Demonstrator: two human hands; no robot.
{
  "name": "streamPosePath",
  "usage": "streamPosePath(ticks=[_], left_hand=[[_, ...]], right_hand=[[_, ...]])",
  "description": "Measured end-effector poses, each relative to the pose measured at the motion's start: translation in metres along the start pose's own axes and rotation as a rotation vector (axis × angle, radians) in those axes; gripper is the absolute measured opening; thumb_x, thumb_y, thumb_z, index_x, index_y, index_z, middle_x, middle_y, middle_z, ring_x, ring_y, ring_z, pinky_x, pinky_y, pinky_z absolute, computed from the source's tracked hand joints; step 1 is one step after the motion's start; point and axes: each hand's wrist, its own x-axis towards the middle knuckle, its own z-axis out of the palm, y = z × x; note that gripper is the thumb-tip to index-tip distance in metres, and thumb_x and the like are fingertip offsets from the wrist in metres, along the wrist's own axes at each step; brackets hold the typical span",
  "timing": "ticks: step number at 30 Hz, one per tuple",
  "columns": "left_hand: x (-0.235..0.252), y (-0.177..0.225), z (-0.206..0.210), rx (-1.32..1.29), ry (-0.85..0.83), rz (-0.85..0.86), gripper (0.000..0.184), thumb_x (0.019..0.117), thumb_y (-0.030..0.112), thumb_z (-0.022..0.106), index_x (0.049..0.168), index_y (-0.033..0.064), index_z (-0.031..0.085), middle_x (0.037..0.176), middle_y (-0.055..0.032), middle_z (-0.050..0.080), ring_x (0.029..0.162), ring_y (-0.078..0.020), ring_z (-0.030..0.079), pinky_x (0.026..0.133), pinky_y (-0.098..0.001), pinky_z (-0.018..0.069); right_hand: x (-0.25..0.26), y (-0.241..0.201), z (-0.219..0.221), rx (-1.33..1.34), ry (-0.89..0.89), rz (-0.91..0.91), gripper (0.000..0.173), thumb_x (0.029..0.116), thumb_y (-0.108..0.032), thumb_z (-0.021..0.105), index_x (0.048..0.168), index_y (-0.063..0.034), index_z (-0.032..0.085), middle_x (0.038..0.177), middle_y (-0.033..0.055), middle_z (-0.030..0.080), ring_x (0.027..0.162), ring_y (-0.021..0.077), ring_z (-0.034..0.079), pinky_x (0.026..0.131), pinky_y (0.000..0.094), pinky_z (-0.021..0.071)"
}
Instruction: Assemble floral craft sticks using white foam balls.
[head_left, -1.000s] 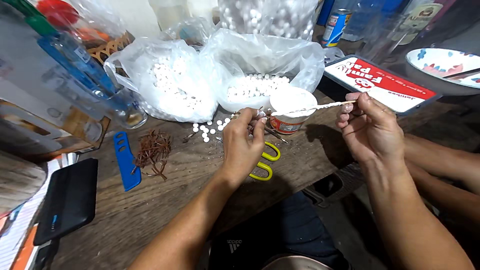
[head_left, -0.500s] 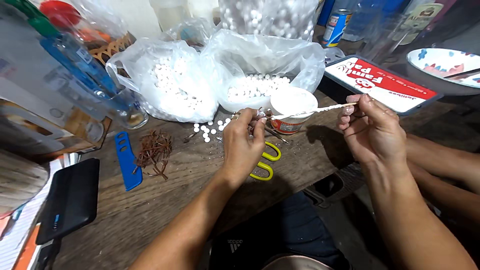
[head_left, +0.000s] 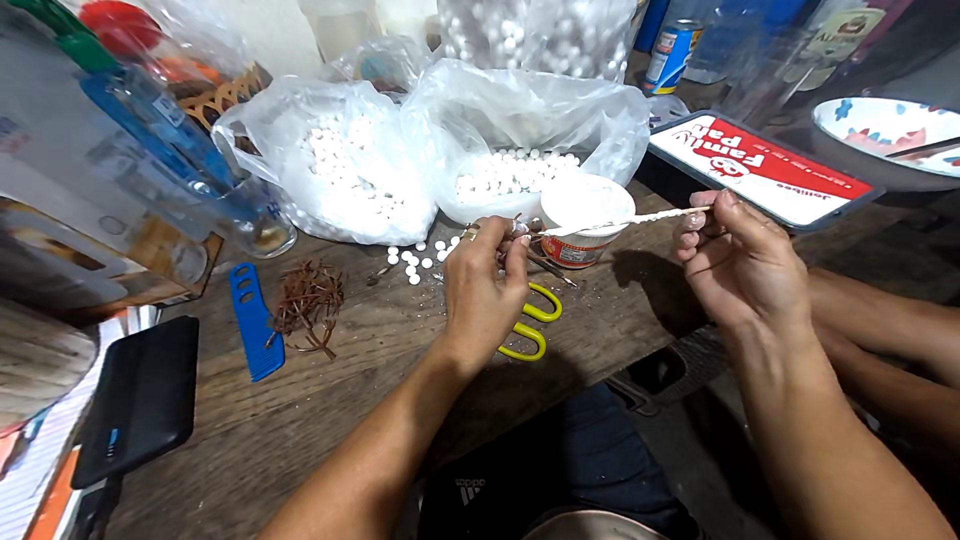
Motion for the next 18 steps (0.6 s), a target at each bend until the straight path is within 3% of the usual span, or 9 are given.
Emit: streamPosePath(ticks=[5,8,12,15,18], left_hand=[[0.0,0.0,-0.001,0.0,0.005,-0.003,0.008,0.0957,0.004,0.062,0.094,-0.0021,0.067,0.077,-0.0082,0.064,0.068,-0.0085,0.059,0.064,-0.0204,0.0474],[-0.001,0.0,-0.001,0.004,0.012,0.002,0.008,0.0958,0.004,0.062,0.093,-0.0022,0.067,0.076,-0.008,0.063,0.068,-0.0084,0.059,0.064,-0.0199,0.0469],[0.003,-0.002,-0.015,-0.022,-0.008,-0.048,0.01,0.0977,0.006,0.062,0.096,-0.0011,0.068,0.086,-0.0099,0.065,0.076,-0.0098,0.062,0.069,-0.022,0.0493],[0.006,-0.009,-0.041,-0.07,-0.005,-0.105,0.012,0.0987,0.005,0.061,0.103,-0.0039,0.068,0.107,-0.0146,0.065,0.085,-0.0092,0.063,0.072,-0.0202,0.0528],[0.001,-0.022,-0.068,-0.036,0.029,-0.142,0.009,0.0989,0.004,0.061,0.102,-0.0027,0.067,0.092,-0.0073,0.067,0.078,-0.0031,0.064,0.072,-0.0179,0.053]], right_hand=[[0.005,-0.005,-0.007,0.015,0.028,0.018,0.04,0.1114,-0.014,0.031,0.097,-0.0109,0.068,0.078,-0.0056,0.067,0.066,0.0016,0.064,0.064,0.0147,0.0549],[0.011,-0.009,-0.012,-0.07,0.077,-0.093,0.04,0.1115,-0.013,0.029,0.098,-0.0096,0.067,0.078,-0.0053,0.068,0.066,0.003,0.065,0.064,0.0164,0.0559],[0.022,-0.006,-0.011,-0.373,-0.027,-0.402,0.036,0.108,-0.008,0.033,0.102,-0.0086,0.069,0.082,-0.0084,0.073,0.069,0.0038,0.069,0.067,0.0209,0.0605],[0.03,0.002,-0.007,-0.627,-0.173,-0.39,0.026,0.1063,-0.011,0.045,0.106,-0.0069,0.07,0.083,-0.0117,0.068,0.069,-0.0013,0.065,0.069,0.0177,0.0575],[0.031,-0.003,-0.008,-0.95,-0.201,-0.429,0.024,0.1058,-0.021,0.054,0.116,-0.0068,0.071,0.087,-0.006,0.065,0.066,-0.0045,0.055,0.063,0.0135,0.0484]])
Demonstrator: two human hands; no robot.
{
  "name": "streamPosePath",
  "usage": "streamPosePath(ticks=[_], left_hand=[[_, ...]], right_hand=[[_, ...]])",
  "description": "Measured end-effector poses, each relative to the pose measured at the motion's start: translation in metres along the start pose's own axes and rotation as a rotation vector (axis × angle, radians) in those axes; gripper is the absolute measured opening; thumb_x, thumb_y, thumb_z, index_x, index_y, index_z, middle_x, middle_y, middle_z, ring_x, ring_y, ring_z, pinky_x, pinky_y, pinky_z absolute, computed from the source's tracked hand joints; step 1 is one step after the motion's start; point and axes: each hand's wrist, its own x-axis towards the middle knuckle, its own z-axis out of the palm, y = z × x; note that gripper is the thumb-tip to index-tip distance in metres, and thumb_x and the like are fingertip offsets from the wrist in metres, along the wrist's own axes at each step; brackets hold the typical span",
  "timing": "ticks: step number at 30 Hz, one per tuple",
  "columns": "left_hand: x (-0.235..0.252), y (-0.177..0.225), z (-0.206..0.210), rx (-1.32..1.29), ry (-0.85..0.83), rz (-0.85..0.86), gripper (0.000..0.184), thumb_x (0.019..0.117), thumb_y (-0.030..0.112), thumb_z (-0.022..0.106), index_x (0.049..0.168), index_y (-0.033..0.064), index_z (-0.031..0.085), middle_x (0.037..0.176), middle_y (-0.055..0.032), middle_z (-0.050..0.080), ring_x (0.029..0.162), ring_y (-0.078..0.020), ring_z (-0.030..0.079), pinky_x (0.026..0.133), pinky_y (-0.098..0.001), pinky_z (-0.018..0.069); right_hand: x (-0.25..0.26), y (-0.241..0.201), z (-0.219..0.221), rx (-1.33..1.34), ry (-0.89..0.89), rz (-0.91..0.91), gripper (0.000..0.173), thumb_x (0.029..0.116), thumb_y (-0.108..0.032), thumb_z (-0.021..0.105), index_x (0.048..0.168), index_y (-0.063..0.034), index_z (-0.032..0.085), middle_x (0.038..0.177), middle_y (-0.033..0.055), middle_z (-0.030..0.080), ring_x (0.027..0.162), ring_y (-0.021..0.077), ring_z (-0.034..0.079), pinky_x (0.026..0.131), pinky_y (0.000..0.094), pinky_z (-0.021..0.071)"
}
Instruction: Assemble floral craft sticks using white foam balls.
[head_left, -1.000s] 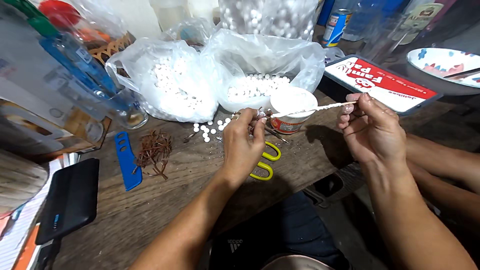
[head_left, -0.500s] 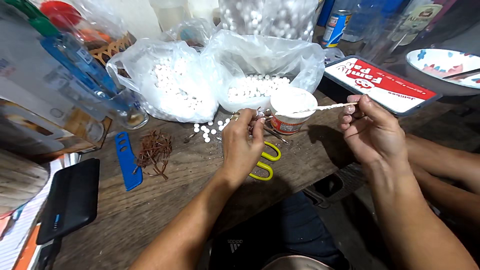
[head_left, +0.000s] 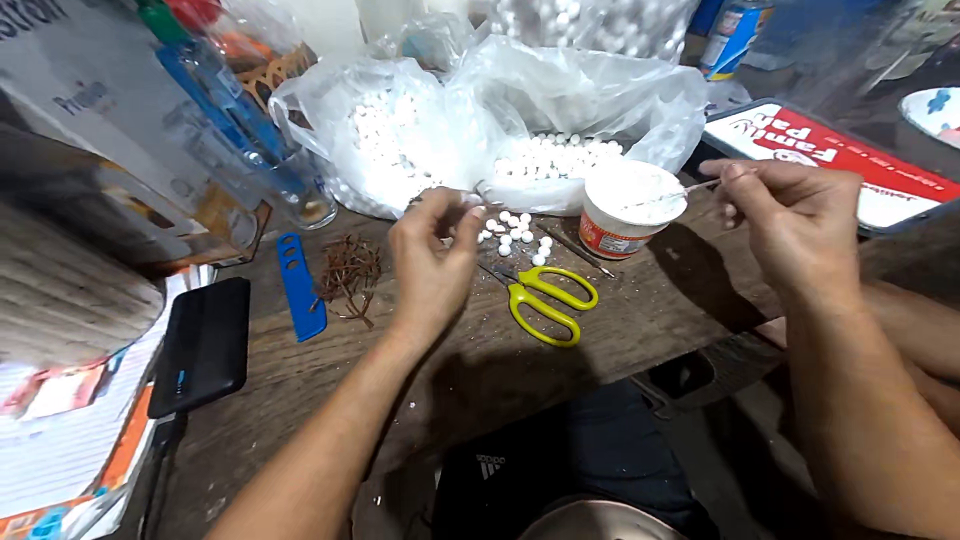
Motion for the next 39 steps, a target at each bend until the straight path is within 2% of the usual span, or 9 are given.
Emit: streamPosePath(ticks=[3,8,12,16,25,28,32,35,39], left_hand=[[-0.01,-0.018,-0.017,-0.003,0.021,-0.025,0.007,0.0987,0.003,0.061,0.102,-0.0019,0.065,0.087,-0.0017,0.067,0.075,0.0021,0.063,0.072,-0.0143,0.0537],[-0.016,-0.027,-0.031,0.049,0.031,-0.024,0.008,0.0978,0.002,0.06,0.101,-0.0028,0.065,0.083,-0.0022,0.063,0.068,0.0027,0.058,0.065,-0.0117,0.0493],[-0.015,-0.034,-0.038,0.055,0.094,-0.045,0.01,0.0969,0.003,0.06,0.1,-0.0042,0.066,0.083,-0.0028,0.064,0.068,0.0021,0.058,0.065,-0.0138,0.0498],[-0.015,-0.04,-0.037,0.028,0.102,-0.083,0.009,0.0959,0.001,0.06,0.099,-0.0051,0.066,0.084,-0.0025,0.065,0.068,0.0036,0.059,0.066,-0.0132,0.0505],[-0.017,-0.041,-0.035,0.026,0.072,-0.119,0.008,0.0959,0.001,0.062,0.099,-0.0043,0.067,0.083,-0.0031,0.065,0.066,0.003,0.057,0.063,-0.0134,0.0488],[-0.018,-0.038,-0.034,0.02,0.066,-0.15,0.008,0.0963,0.001,0.062,0.1,-0.0045,0.067,0.083,-0.0037,0.065,0.064,0.0025,0.056,0.06,-0.0134,0.047],[-0.019,-0.037,-0.033,0.03,0.06,-0.123,0.009,0.0958,0.001,0.062,0.099,-0.0055,0.067,0.083,-0.0048,0.065,0.066,0.0025,0.056,0.062,-0.0133,0.0473],[-0.022,-0.037,-0.03,0.056,0.05,-0.075,0.009,0.0947,0.0,0.062,0.098,-0.0061,0.068,0.083,-0.0069,0.066,0.066,0.0004,0.057,0.063,-0.0145,0.0479],[-0.029,-0.032,-0.03,0.109,0.015,-0.022,0.006,0.097,0.001,0.062,0.099,-0.0032,0.066,0.084,-0.0097,0.065,0.067,-0.0054,0.059,0.062,-0.0178,0.0498]], right_hand=[[-0.006,-0.016,-0.004,-0.253,0.112,-0.175,0.038,0.1038,-0.026,0.061,0.133,-0.0018,0.064,0.099,0.0121,0.061,0.075,0.0069,0.051,0.065,0.021,0.0423],[-0.007,-0.066,0.042,-0.084,-0.101,-0.426,0.025,0.1005,-0.014,0.06,0.108,0.0071,0.071,0.095,0.0128,0.069,0.08,0.0048,0.063,0.075,0.0198,0.0539],[0.016,-0.076,0.103,0.011,-0.468,-0.351,0.016,0.0984,-0.012,0.062,0.101,-0.0025,0.075,0.086,0.0055,0.071,0.071,0.0047,0.063,0.068,0.0209,0.0536],[0.042,-0.078,0.154,-0.043,-0.713,-0.21,0.014,0.098,-0.008,0.064,0.098,-0.0004,0.076,0.088,0.0119,0.072,0.078,0.018,0.067,0.077,0.0388,0.0541],[0.045,-0.073,0.193,-0.247,-0.827,-0.226,0.015,0.0966,-0.012,0.067,0.096,0.0001,0.076,0.095,0.019,0.072,0.094,0.0368,0.068,0.082,0.0576,0.0508],[0.043,-0.067,0.189,-0.149,-0.777,-0.253,0.014,0.0948,-0.011,0.069,0.096,0.0013,0.076,0.092,0.0185,0.071,0.087,0.0329,0.068,0.08,0.0534,0.0519],[0.047,-0.071,0.169,0.402,-0.656,0.117,0.006,0.0925,0.001,0.068,0.098,-0.0006,0.07,0.081,-0.0005,0.07,0.068,0.0039,0.067,0.068,0.0221,0.059],[0.044,-0.077,0.158,0.773,-0.665,0.434,0.019,0.0955,0.012,0.055,0.104,-0.0016,0.067,0.083,-0.0008,0.071,0.072,0.0071,0.071,0.073,0.0234,0.0623],[0.043,-0.07,0.156,0.927,-0.752,0.502,0.026,0.0956,0.012,0.049,0.103,0.0001,0.071,0.089,0.0026,0.075,0.079,0.009,0.073,0.078,0.0236,0.062]])
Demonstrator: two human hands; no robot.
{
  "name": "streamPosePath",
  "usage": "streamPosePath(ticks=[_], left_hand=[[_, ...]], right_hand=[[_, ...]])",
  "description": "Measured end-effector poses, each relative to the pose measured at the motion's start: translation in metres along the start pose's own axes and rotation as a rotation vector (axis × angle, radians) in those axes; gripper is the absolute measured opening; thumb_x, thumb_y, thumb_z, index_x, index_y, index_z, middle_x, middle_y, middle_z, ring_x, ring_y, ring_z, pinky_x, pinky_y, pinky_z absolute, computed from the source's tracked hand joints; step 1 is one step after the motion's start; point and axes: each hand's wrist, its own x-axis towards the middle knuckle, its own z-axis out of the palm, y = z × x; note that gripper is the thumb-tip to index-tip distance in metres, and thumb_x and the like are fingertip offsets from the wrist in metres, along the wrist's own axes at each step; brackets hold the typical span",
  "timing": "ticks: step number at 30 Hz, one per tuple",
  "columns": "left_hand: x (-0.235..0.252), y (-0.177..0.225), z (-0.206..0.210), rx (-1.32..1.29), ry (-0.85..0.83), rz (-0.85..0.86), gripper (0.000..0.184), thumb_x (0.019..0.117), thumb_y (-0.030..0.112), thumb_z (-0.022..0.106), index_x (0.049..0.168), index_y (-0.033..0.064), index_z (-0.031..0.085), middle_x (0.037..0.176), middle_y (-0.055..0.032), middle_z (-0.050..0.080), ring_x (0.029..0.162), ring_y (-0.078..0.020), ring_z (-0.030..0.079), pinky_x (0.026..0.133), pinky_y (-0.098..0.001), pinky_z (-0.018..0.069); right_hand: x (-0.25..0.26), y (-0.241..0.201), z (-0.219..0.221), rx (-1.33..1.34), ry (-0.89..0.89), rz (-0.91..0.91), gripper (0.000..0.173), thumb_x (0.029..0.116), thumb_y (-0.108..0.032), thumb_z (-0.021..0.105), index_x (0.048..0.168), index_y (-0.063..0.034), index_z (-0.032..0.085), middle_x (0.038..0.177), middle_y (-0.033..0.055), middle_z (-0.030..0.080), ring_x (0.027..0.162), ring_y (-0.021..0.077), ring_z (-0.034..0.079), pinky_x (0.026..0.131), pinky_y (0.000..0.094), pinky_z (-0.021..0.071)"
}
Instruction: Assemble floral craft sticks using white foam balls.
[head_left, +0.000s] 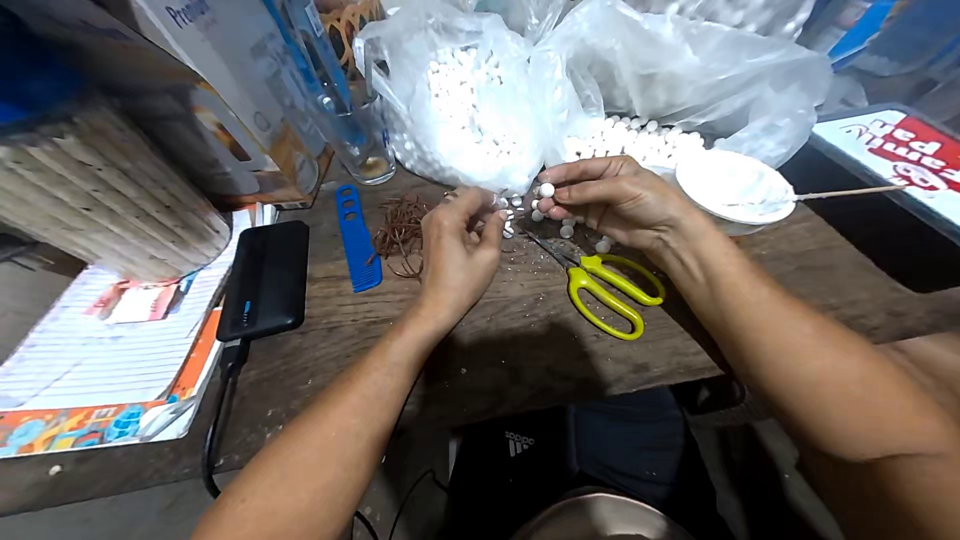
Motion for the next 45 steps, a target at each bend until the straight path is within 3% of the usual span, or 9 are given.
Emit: streamPosePath(ticks=[10,15,20,30,45], left_hand=[[0.004,-0.004,0.005,0.032,0.035,0.024,0.009,0.0941,0.001,0.062,0.094,-0.0048,0.069,0.08,-0.0084,0.065,0.069,-0.0018,0.059,0.067,-0.0154,0.0481],[0.0,-0.002,0.001,0.04,0.003,0.032,0.007,0.0969,0.002,0.063,0.097,-0.0024,0.067,0.083,-0.0094,0.064,0.067,-0.0071,0.059,0.063,-0.0193,0.0489],[0.0,0.0,0.001,0.05,0.002,0.031,0.007,0.0967,0.002,0.063,0.097,-0.0035,0.068,0.083,-0.0106,0.063,0.067,-0.0076,0.057,0.062,-0.0186,0.0477],[-0.001,0.001,0.003,0.079,0.018,0.072,0.008,0.0944,0.002,0.064,0.092,-0.0032,0.07,0.079,-0.01,0.062,0.068,-0.0094,0.057,0.063,-0.0199,0.0465],[-0.002,0.001,0.008,0.126,0.045,0.124,0.011,0.0933,0.004,0.064,0.09,-0.0021,0.073,0.076,-0.0091,0.057,0.069,-0.0121,0.054,0.062,-0.0223,0.0432]], right_hand=[[0.002,0.005,-0.002,0.011,-0.034,-0.062,0.029,0.0913,0.013,0.051,0.099,-0.0047,0.072,0.086,0.0002,0.073,0.077,0.0072,0.07,0.075,0.0227,0.0607],[0.003,0.005,-0.001,0.02,-0.032,-0.054,0.027,0.0951,0.011,0.05,0.101,-0.0011,0.073,0.088,0.0029,0.075,0.074,0.0073,0.071,0.07,0.0211,0.0604],[0.003,0.008,-0.002,0.037,-0.074,-0.077,0.026,0.0934,0.009,0.051,0.098,-0.0033,0.073,0.086,0.0012,0.074,0.075,0.0065,0.07,0.073,0.0213,0.0602],[0.0,0.011,0.009,-0.05,0.067,-0.137,0.025,0.0887,0.016,0.058,0.093,-0.0028,0.074,0.082,0.0003,0.074,0.073,0.0075,0.071,0.074,0.0231,0.0614],[-0.001,0.012,0.013,-0.078,0.091,-0.135,0.025,0.0871,0.018,0.061,0.091,-0.0018,0.075,0.079,0.0005,0.074,0.072,0.0075,0.071,0.074,0.0232,0.0621]])
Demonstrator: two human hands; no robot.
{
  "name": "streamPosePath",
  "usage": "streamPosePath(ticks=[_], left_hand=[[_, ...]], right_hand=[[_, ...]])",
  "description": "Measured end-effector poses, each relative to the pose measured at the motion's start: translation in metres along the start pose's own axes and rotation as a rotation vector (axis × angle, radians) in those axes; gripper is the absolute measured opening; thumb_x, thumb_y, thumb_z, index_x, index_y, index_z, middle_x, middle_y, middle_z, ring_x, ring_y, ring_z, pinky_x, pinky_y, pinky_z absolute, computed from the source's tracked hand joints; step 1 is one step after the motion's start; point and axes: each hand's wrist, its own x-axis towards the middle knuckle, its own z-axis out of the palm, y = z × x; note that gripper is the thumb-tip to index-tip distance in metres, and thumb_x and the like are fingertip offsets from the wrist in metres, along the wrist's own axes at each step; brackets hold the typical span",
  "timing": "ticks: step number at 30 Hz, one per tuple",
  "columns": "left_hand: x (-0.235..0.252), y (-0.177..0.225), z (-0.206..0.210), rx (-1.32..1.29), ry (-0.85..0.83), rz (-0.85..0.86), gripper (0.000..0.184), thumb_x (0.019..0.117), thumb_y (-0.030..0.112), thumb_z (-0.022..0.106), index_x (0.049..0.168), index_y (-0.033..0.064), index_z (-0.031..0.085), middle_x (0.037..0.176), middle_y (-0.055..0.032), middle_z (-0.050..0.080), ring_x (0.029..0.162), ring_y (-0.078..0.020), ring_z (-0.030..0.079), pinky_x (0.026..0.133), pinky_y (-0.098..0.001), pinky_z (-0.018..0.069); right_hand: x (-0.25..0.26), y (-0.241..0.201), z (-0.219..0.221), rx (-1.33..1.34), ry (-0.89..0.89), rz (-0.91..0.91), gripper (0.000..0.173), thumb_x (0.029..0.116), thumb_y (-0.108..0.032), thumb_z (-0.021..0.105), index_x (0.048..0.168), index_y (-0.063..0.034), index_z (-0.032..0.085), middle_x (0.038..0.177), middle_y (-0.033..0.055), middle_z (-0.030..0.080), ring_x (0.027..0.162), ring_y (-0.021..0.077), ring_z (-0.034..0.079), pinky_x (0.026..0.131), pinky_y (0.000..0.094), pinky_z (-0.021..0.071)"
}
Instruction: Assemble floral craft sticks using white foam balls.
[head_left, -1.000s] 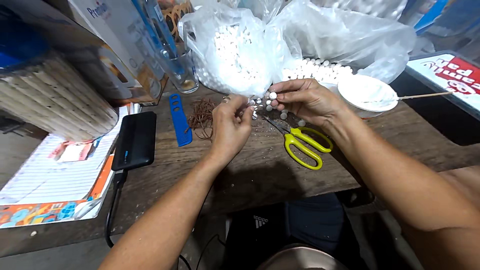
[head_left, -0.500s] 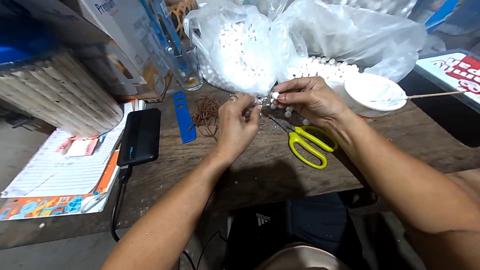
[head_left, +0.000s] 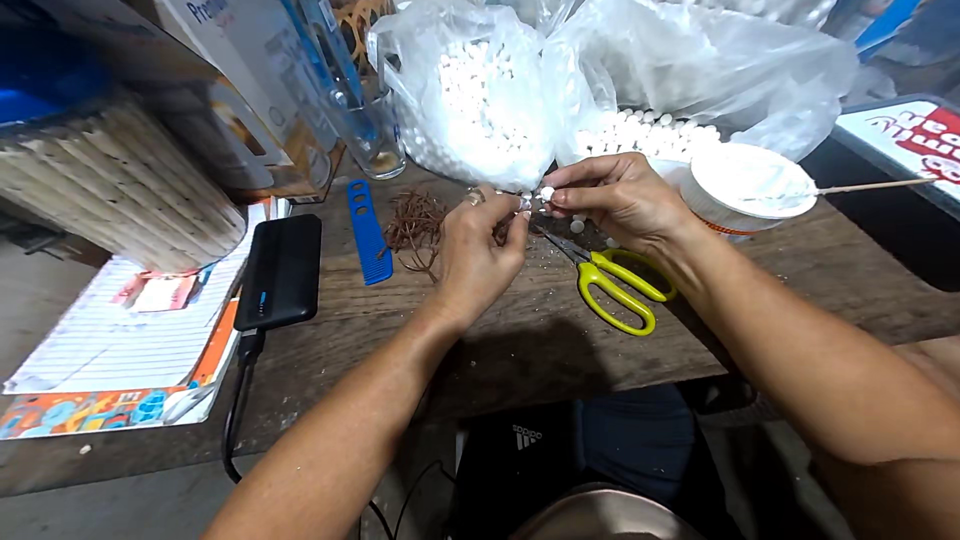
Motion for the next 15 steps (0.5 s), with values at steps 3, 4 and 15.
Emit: streamPosePath(ticks=[3,4,15], left_hand=[[0.0003,-0.0004,0.0003,0.007,-0.004,0.004,0.012,0.0933,0.004,0.064,0.09,-0.0016,0.074,0.075,-0.0084,0.057,0.068,-0.0114,0.054,0.062,-0.022,0.0429],[0.0004,-0.0005,0.0003,0.008,-0.004,0.006,0.012,0.0931,0.004,0.064,0.09,-0.0015,0.074,0.075,-0.0083,0.057,0.068,-0.0112,0.054,0.062,-0.0218,0.0427],[-0.0003,-0.0014,0.0004,-0.051,-0.025,-0.036,0.014,0.0973,0.007,0.064,0.089,-0.0015,0.073,0.078,-0.0071,0.057,0.072,-0.0082,0.055,0.065,-0.0181,0.044]], right_hand=[[0.0004,0.0016,-0.0009,-0.012,-0.017,-0.016,0.025,0.0869,0.018,0.061,0.092,-0.0019,0.075,0.08,0.0004,0.075,0.072,0.0074,0.071,0.074,0.0236,0.0621],[0.0006,0.0021,-0.0008,-0.014,-0.02,-0.02,0.025,0.0865,0.018,0.061,0.091,-0.0019,0.075,0.08,0.0003,0.075,0.072,0.0075,0.071,0.074,0.0237,0.062],[0.0011,0.0032,-0.0033,-0.091,-0.032,-0.069,0.023,0.0851,0.016,0.064,0.092,-0.0028,0.076,0.082,-0.0014,0.075,0.072,0.0061,0.071,0.072,0.0229,0.0616]])
